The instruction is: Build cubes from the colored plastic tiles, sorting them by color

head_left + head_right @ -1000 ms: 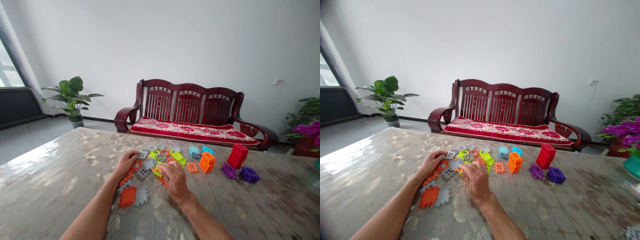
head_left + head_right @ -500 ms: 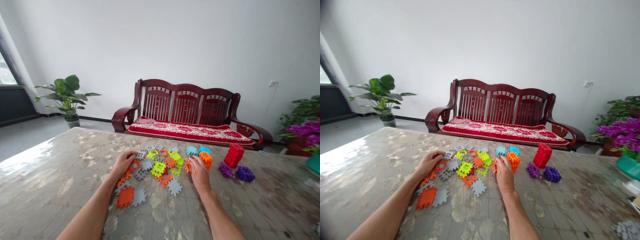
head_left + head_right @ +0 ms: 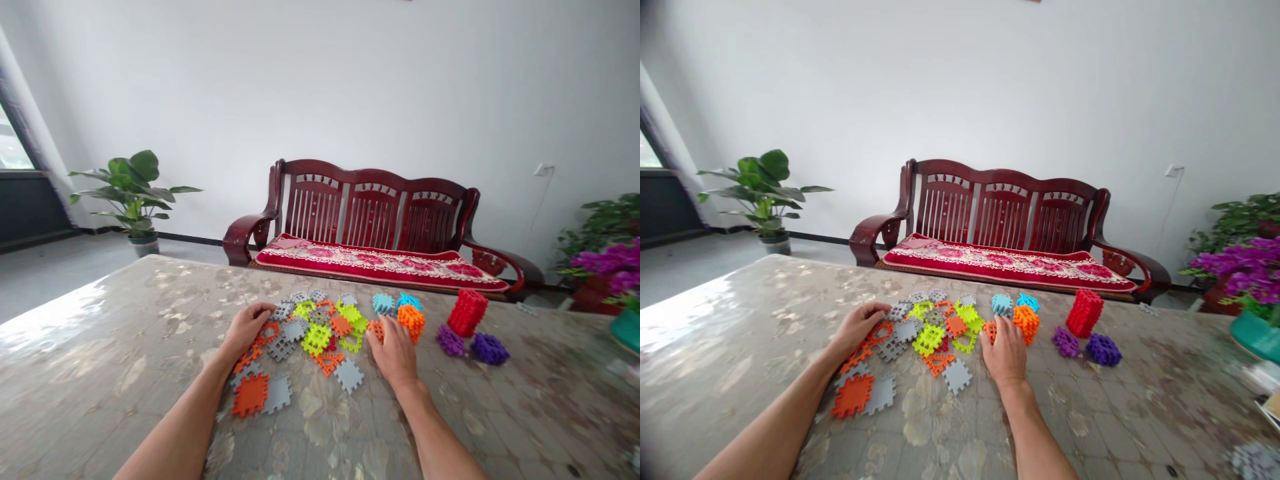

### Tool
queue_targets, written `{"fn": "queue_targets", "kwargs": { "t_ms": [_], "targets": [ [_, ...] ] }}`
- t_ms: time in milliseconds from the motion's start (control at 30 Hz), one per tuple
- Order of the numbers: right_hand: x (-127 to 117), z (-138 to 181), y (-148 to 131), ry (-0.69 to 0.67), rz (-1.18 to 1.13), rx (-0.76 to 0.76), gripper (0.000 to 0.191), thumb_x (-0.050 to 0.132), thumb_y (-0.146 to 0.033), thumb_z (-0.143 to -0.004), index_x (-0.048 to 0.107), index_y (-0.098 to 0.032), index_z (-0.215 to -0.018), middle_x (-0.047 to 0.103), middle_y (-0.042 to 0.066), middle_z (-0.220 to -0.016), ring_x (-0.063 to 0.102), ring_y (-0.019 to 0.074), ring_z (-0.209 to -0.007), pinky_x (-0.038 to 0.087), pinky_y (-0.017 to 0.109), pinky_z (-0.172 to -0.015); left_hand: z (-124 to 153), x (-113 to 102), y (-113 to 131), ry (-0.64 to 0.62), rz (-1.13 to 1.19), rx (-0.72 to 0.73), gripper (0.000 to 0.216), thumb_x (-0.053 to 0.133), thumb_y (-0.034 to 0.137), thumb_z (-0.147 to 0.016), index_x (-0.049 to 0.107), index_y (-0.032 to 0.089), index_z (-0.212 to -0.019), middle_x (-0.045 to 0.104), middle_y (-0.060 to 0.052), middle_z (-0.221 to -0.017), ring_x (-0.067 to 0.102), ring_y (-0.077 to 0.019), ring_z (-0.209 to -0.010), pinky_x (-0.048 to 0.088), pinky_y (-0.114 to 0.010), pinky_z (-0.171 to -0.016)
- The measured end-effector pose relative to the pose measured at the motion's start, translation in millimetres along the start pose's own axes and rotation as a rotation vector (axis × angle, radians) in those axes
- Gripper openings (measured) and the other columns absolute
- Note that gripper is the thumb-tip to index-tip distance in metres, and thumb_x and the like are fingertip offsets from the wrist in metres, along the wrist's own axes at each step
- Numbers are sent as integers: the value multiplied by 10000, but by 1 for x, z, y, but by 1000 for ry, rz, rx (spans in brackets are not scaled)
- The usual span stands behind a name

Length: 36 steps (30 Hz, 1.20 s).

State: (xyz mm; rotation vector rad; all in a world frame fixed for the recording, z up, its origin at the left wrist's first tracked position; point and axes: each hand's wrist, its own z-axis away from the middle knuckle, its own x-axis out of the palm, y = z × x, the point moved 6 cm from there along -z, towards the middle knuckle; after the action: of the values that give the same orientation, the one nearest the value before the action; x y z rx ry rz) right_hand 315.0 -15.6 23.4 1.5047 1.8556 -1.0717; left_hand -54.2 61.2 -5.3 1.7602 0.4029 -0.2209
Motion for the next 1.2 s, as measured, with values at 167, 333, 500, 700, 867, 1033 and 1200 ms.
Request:
{"fn": "queue_targets", "kwargs": {
  "t_ms": [167,333,500,700,867,1033,1200],
  "targets": [
    [10,-1,0,-87,76,25,442,503,-322,-880,550,-108,-1263,651,176,-1150,586,296,-1040,426,406,-913,2,-1,6,7,7,-7,265,595,383,-671,725,210,-824,740,-4,-792,653,-204,-779,499,-294,-759],
    [9,2,4,2,20,25,468,495,-278,-866,493,-133,-1311,629,153,-1168,567,274,-1065,418,382,-928,2,-1,7,2,8,-13,271,589,382,-674,724,208,-830,746,-12,-811,658,-209,-795,499,-302,-779],
    [5,5,-1,20,41,0,481,513,-282,-839,503,-152,-1302,620,146,-1112,559,292,-1027,427,394,-903,1,-1,3,3,13,-17,267,587,376,-681,731,210,-833,746,-11,-806,659,-202,-789,499,-296,-775],
    [-2,4,-9,-6,66,-18,421,554,-260,-804,594,-158,-1211,623,136,-1147,548,295,-1034,414,401,-915,-2,1,-4,-6,5,-2,273,570,368,-696,729,208,-851,739,-7,-812,652,-192,-770,495,-289,-766],
    [-8,2,-38,-12,-100,-171,357,495,-231,-863,612,-188,-1197,634,85,-1201,526,243,-1109,397,394,-978,0,1,-1,0,-7,-7,270,570,362,-687,729,211,-844,740,-8,-818,654,-200,-783,499,-292,-758],
    [3,4,-77,-144,-167,-292,380,490,-273,-907,584,-233,-1273,611,56,-1287,506,234,-1168,373,419,-1016,3,3,4,-17,43,-1,286,573,363,-688,728,199,-864,739,-14,-808,652,-193,-749,501,-289,-728],
    [5,11,-100,-252,-259,-353,334,512,-326,-920,615,-281,-1235,623,24,-1283,523,216,-1168,379,397,-1015,4,4,6,-35,75,-15,294,586,376,-692,721,192,-877,741,-20,-809,658,-195,-750,510,-293,-714]
  ]
}}
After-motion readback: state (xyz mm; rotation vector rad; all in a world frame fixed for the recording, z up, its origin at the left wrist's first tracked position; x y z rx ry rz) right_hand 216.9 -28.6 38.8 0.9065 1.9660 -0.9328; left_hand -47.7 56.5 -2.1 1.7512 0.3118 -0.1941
